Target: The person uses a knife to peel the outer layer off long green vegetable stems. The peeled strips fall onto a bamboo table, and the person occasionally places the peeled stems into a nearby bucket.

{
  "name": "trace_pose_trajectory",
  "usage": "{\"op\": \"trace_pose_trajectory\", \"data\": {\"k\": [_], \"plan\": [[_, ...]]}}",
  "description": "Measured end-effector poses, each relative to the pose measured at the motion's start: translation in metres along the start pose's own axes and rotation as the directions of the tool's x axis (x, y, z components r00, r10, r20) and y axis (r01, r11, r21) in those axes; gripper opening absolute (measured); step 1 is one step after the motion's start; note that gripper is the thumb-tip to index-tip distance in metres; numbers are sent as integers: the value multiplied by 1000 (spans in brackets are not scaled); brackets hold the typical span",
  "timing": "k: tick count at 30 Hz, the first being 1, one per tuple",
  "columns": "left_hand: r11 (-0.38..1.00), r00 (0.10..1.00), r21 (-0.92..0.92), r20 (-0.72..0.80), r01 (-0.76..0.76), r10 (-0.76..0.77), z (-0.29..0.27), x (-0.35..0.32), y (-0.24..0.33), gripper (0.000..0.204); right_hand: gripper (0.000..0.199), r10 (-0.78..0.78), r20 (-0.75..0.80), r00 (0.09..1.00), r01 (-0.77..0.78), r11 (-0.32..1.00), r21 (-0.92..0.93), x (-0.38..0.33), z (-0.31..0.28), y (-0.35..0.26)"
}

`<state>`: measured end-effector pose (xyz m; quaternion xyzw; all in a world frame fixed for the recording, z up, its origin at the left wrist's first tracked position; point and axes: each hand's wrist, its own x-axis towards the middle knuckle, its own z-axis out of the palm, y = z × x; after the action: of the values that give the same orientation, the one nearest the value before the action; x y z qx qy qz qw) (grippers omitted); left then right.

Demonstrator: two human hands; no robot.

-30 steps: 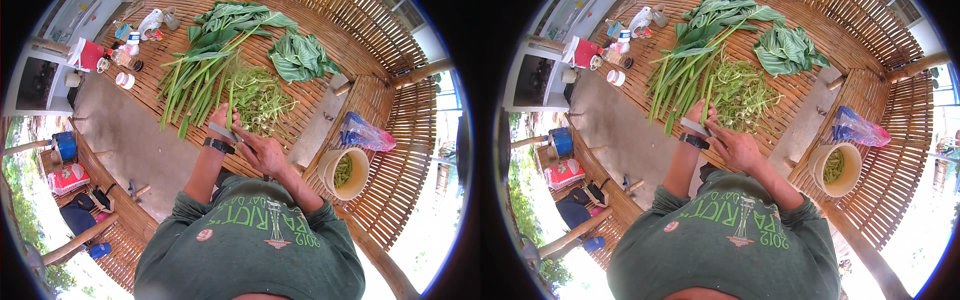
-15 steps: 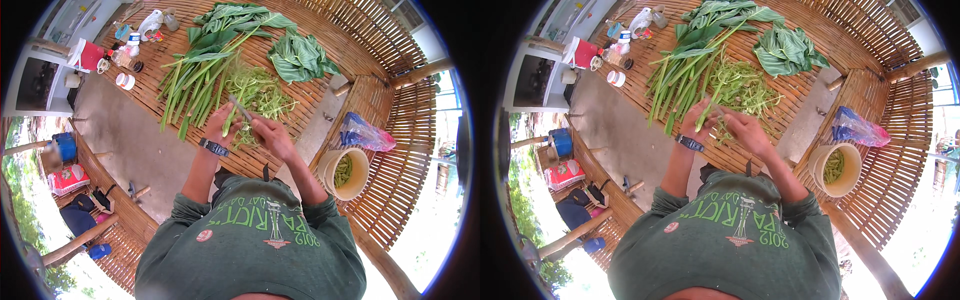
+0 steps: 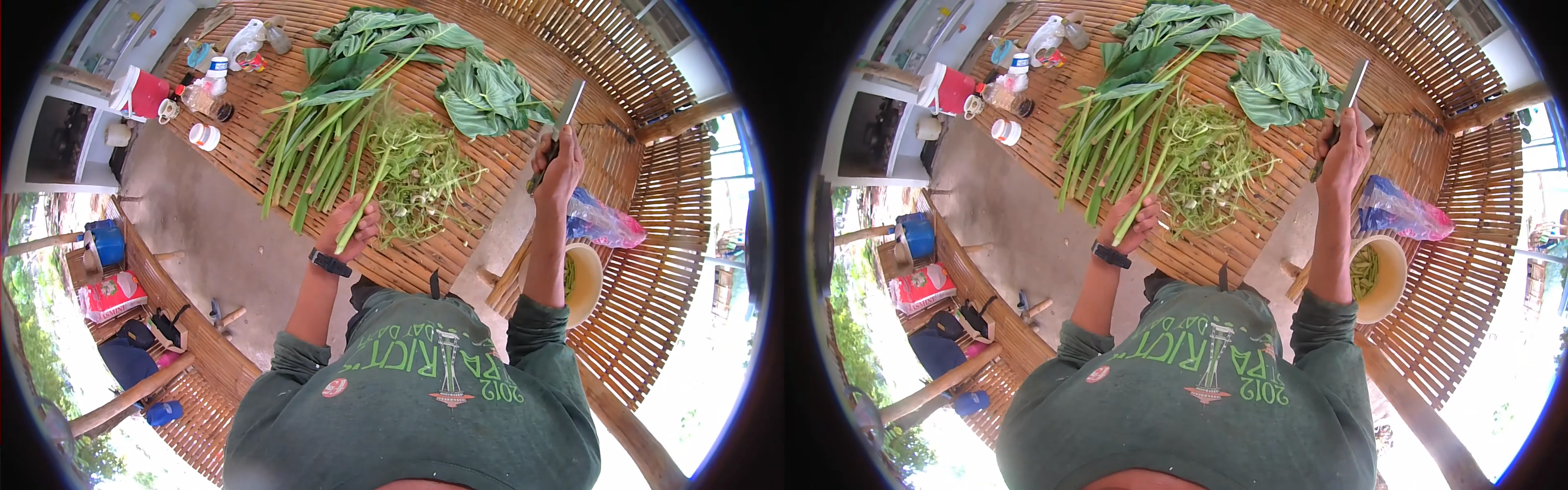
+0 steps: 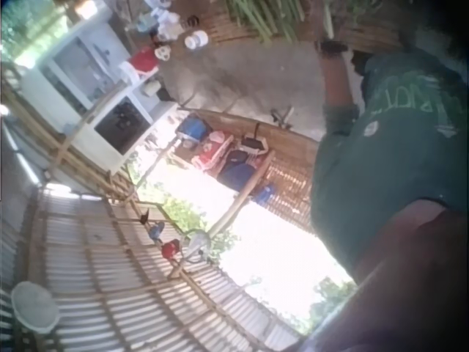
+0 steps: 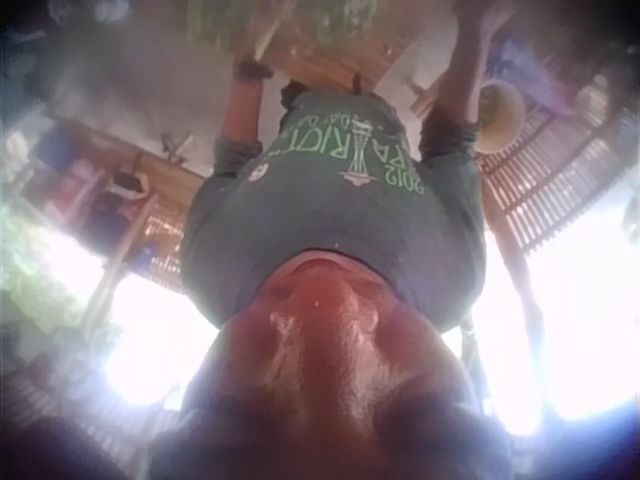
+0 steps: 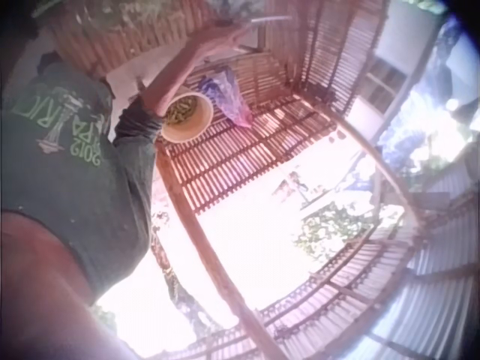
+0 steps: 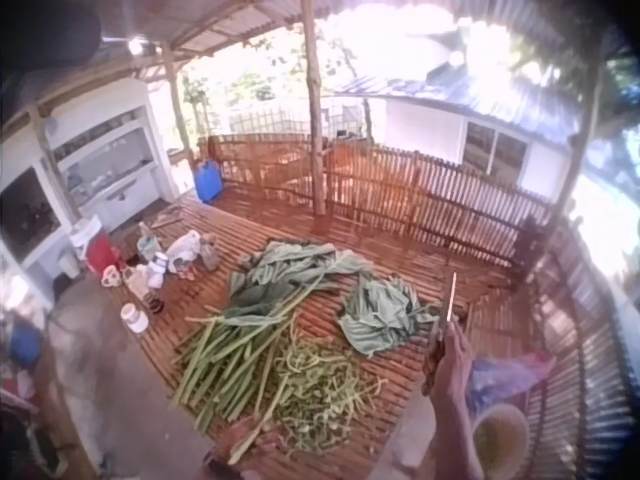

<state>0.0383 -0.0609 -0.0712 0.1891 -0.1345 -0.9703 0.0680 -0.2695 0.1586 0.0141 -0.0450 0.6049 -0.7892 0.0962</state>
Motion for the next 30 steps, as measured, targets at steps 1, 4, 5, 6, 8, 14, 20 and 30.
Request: {"op": "trace_pose_trajectory", "data": {"k": [1, 4, 5, 6, 8, 14, 20, 30], "plan": [[999, 999, 13, -11, -42, 42, -3, -1, 0, 35, 33, 56, 19, 998, -54, 994, -92, -3, -1, 2], [893, 938, 393, -169, -218, 303, 1, 4, -4, 31, 39, 241, 188, 952, -157, 914, -375, -21, 3, 25], [850, 918, 468, -170, -244, 357, 2, 5, -5, 30, 42, 273, 258, 927, -136, 885, -446, -37, 15, 32], [801, 903, 540, -161, -258, 399, 8, 8, -5, 28, 43, 222, 388, 895, -45, 909, -415, -46, 12, 59], [683, 860, 674, -137, -282, 491, 12, 11, -5, 26, 46, 268, 519, 811, 19, 876, -482, -70, 21, 76], [345, 709, 849, 47, -399, 704, 31, 20, -14, 30, 52, 234, 564, 792, 279, 684, -674, -122, 60, 49], [-253, 452, 881, 429, -399, 782, 51, 23, -16, 20, 54, -4, 746, 666, 435, 815, -384, -161, 69, 17], [-562, 368, 750, 662, -350, 653, 61, 24, -9, 23, 56, -175, 812, 556, 601, 760, -249, -172, 75, -6]]}}
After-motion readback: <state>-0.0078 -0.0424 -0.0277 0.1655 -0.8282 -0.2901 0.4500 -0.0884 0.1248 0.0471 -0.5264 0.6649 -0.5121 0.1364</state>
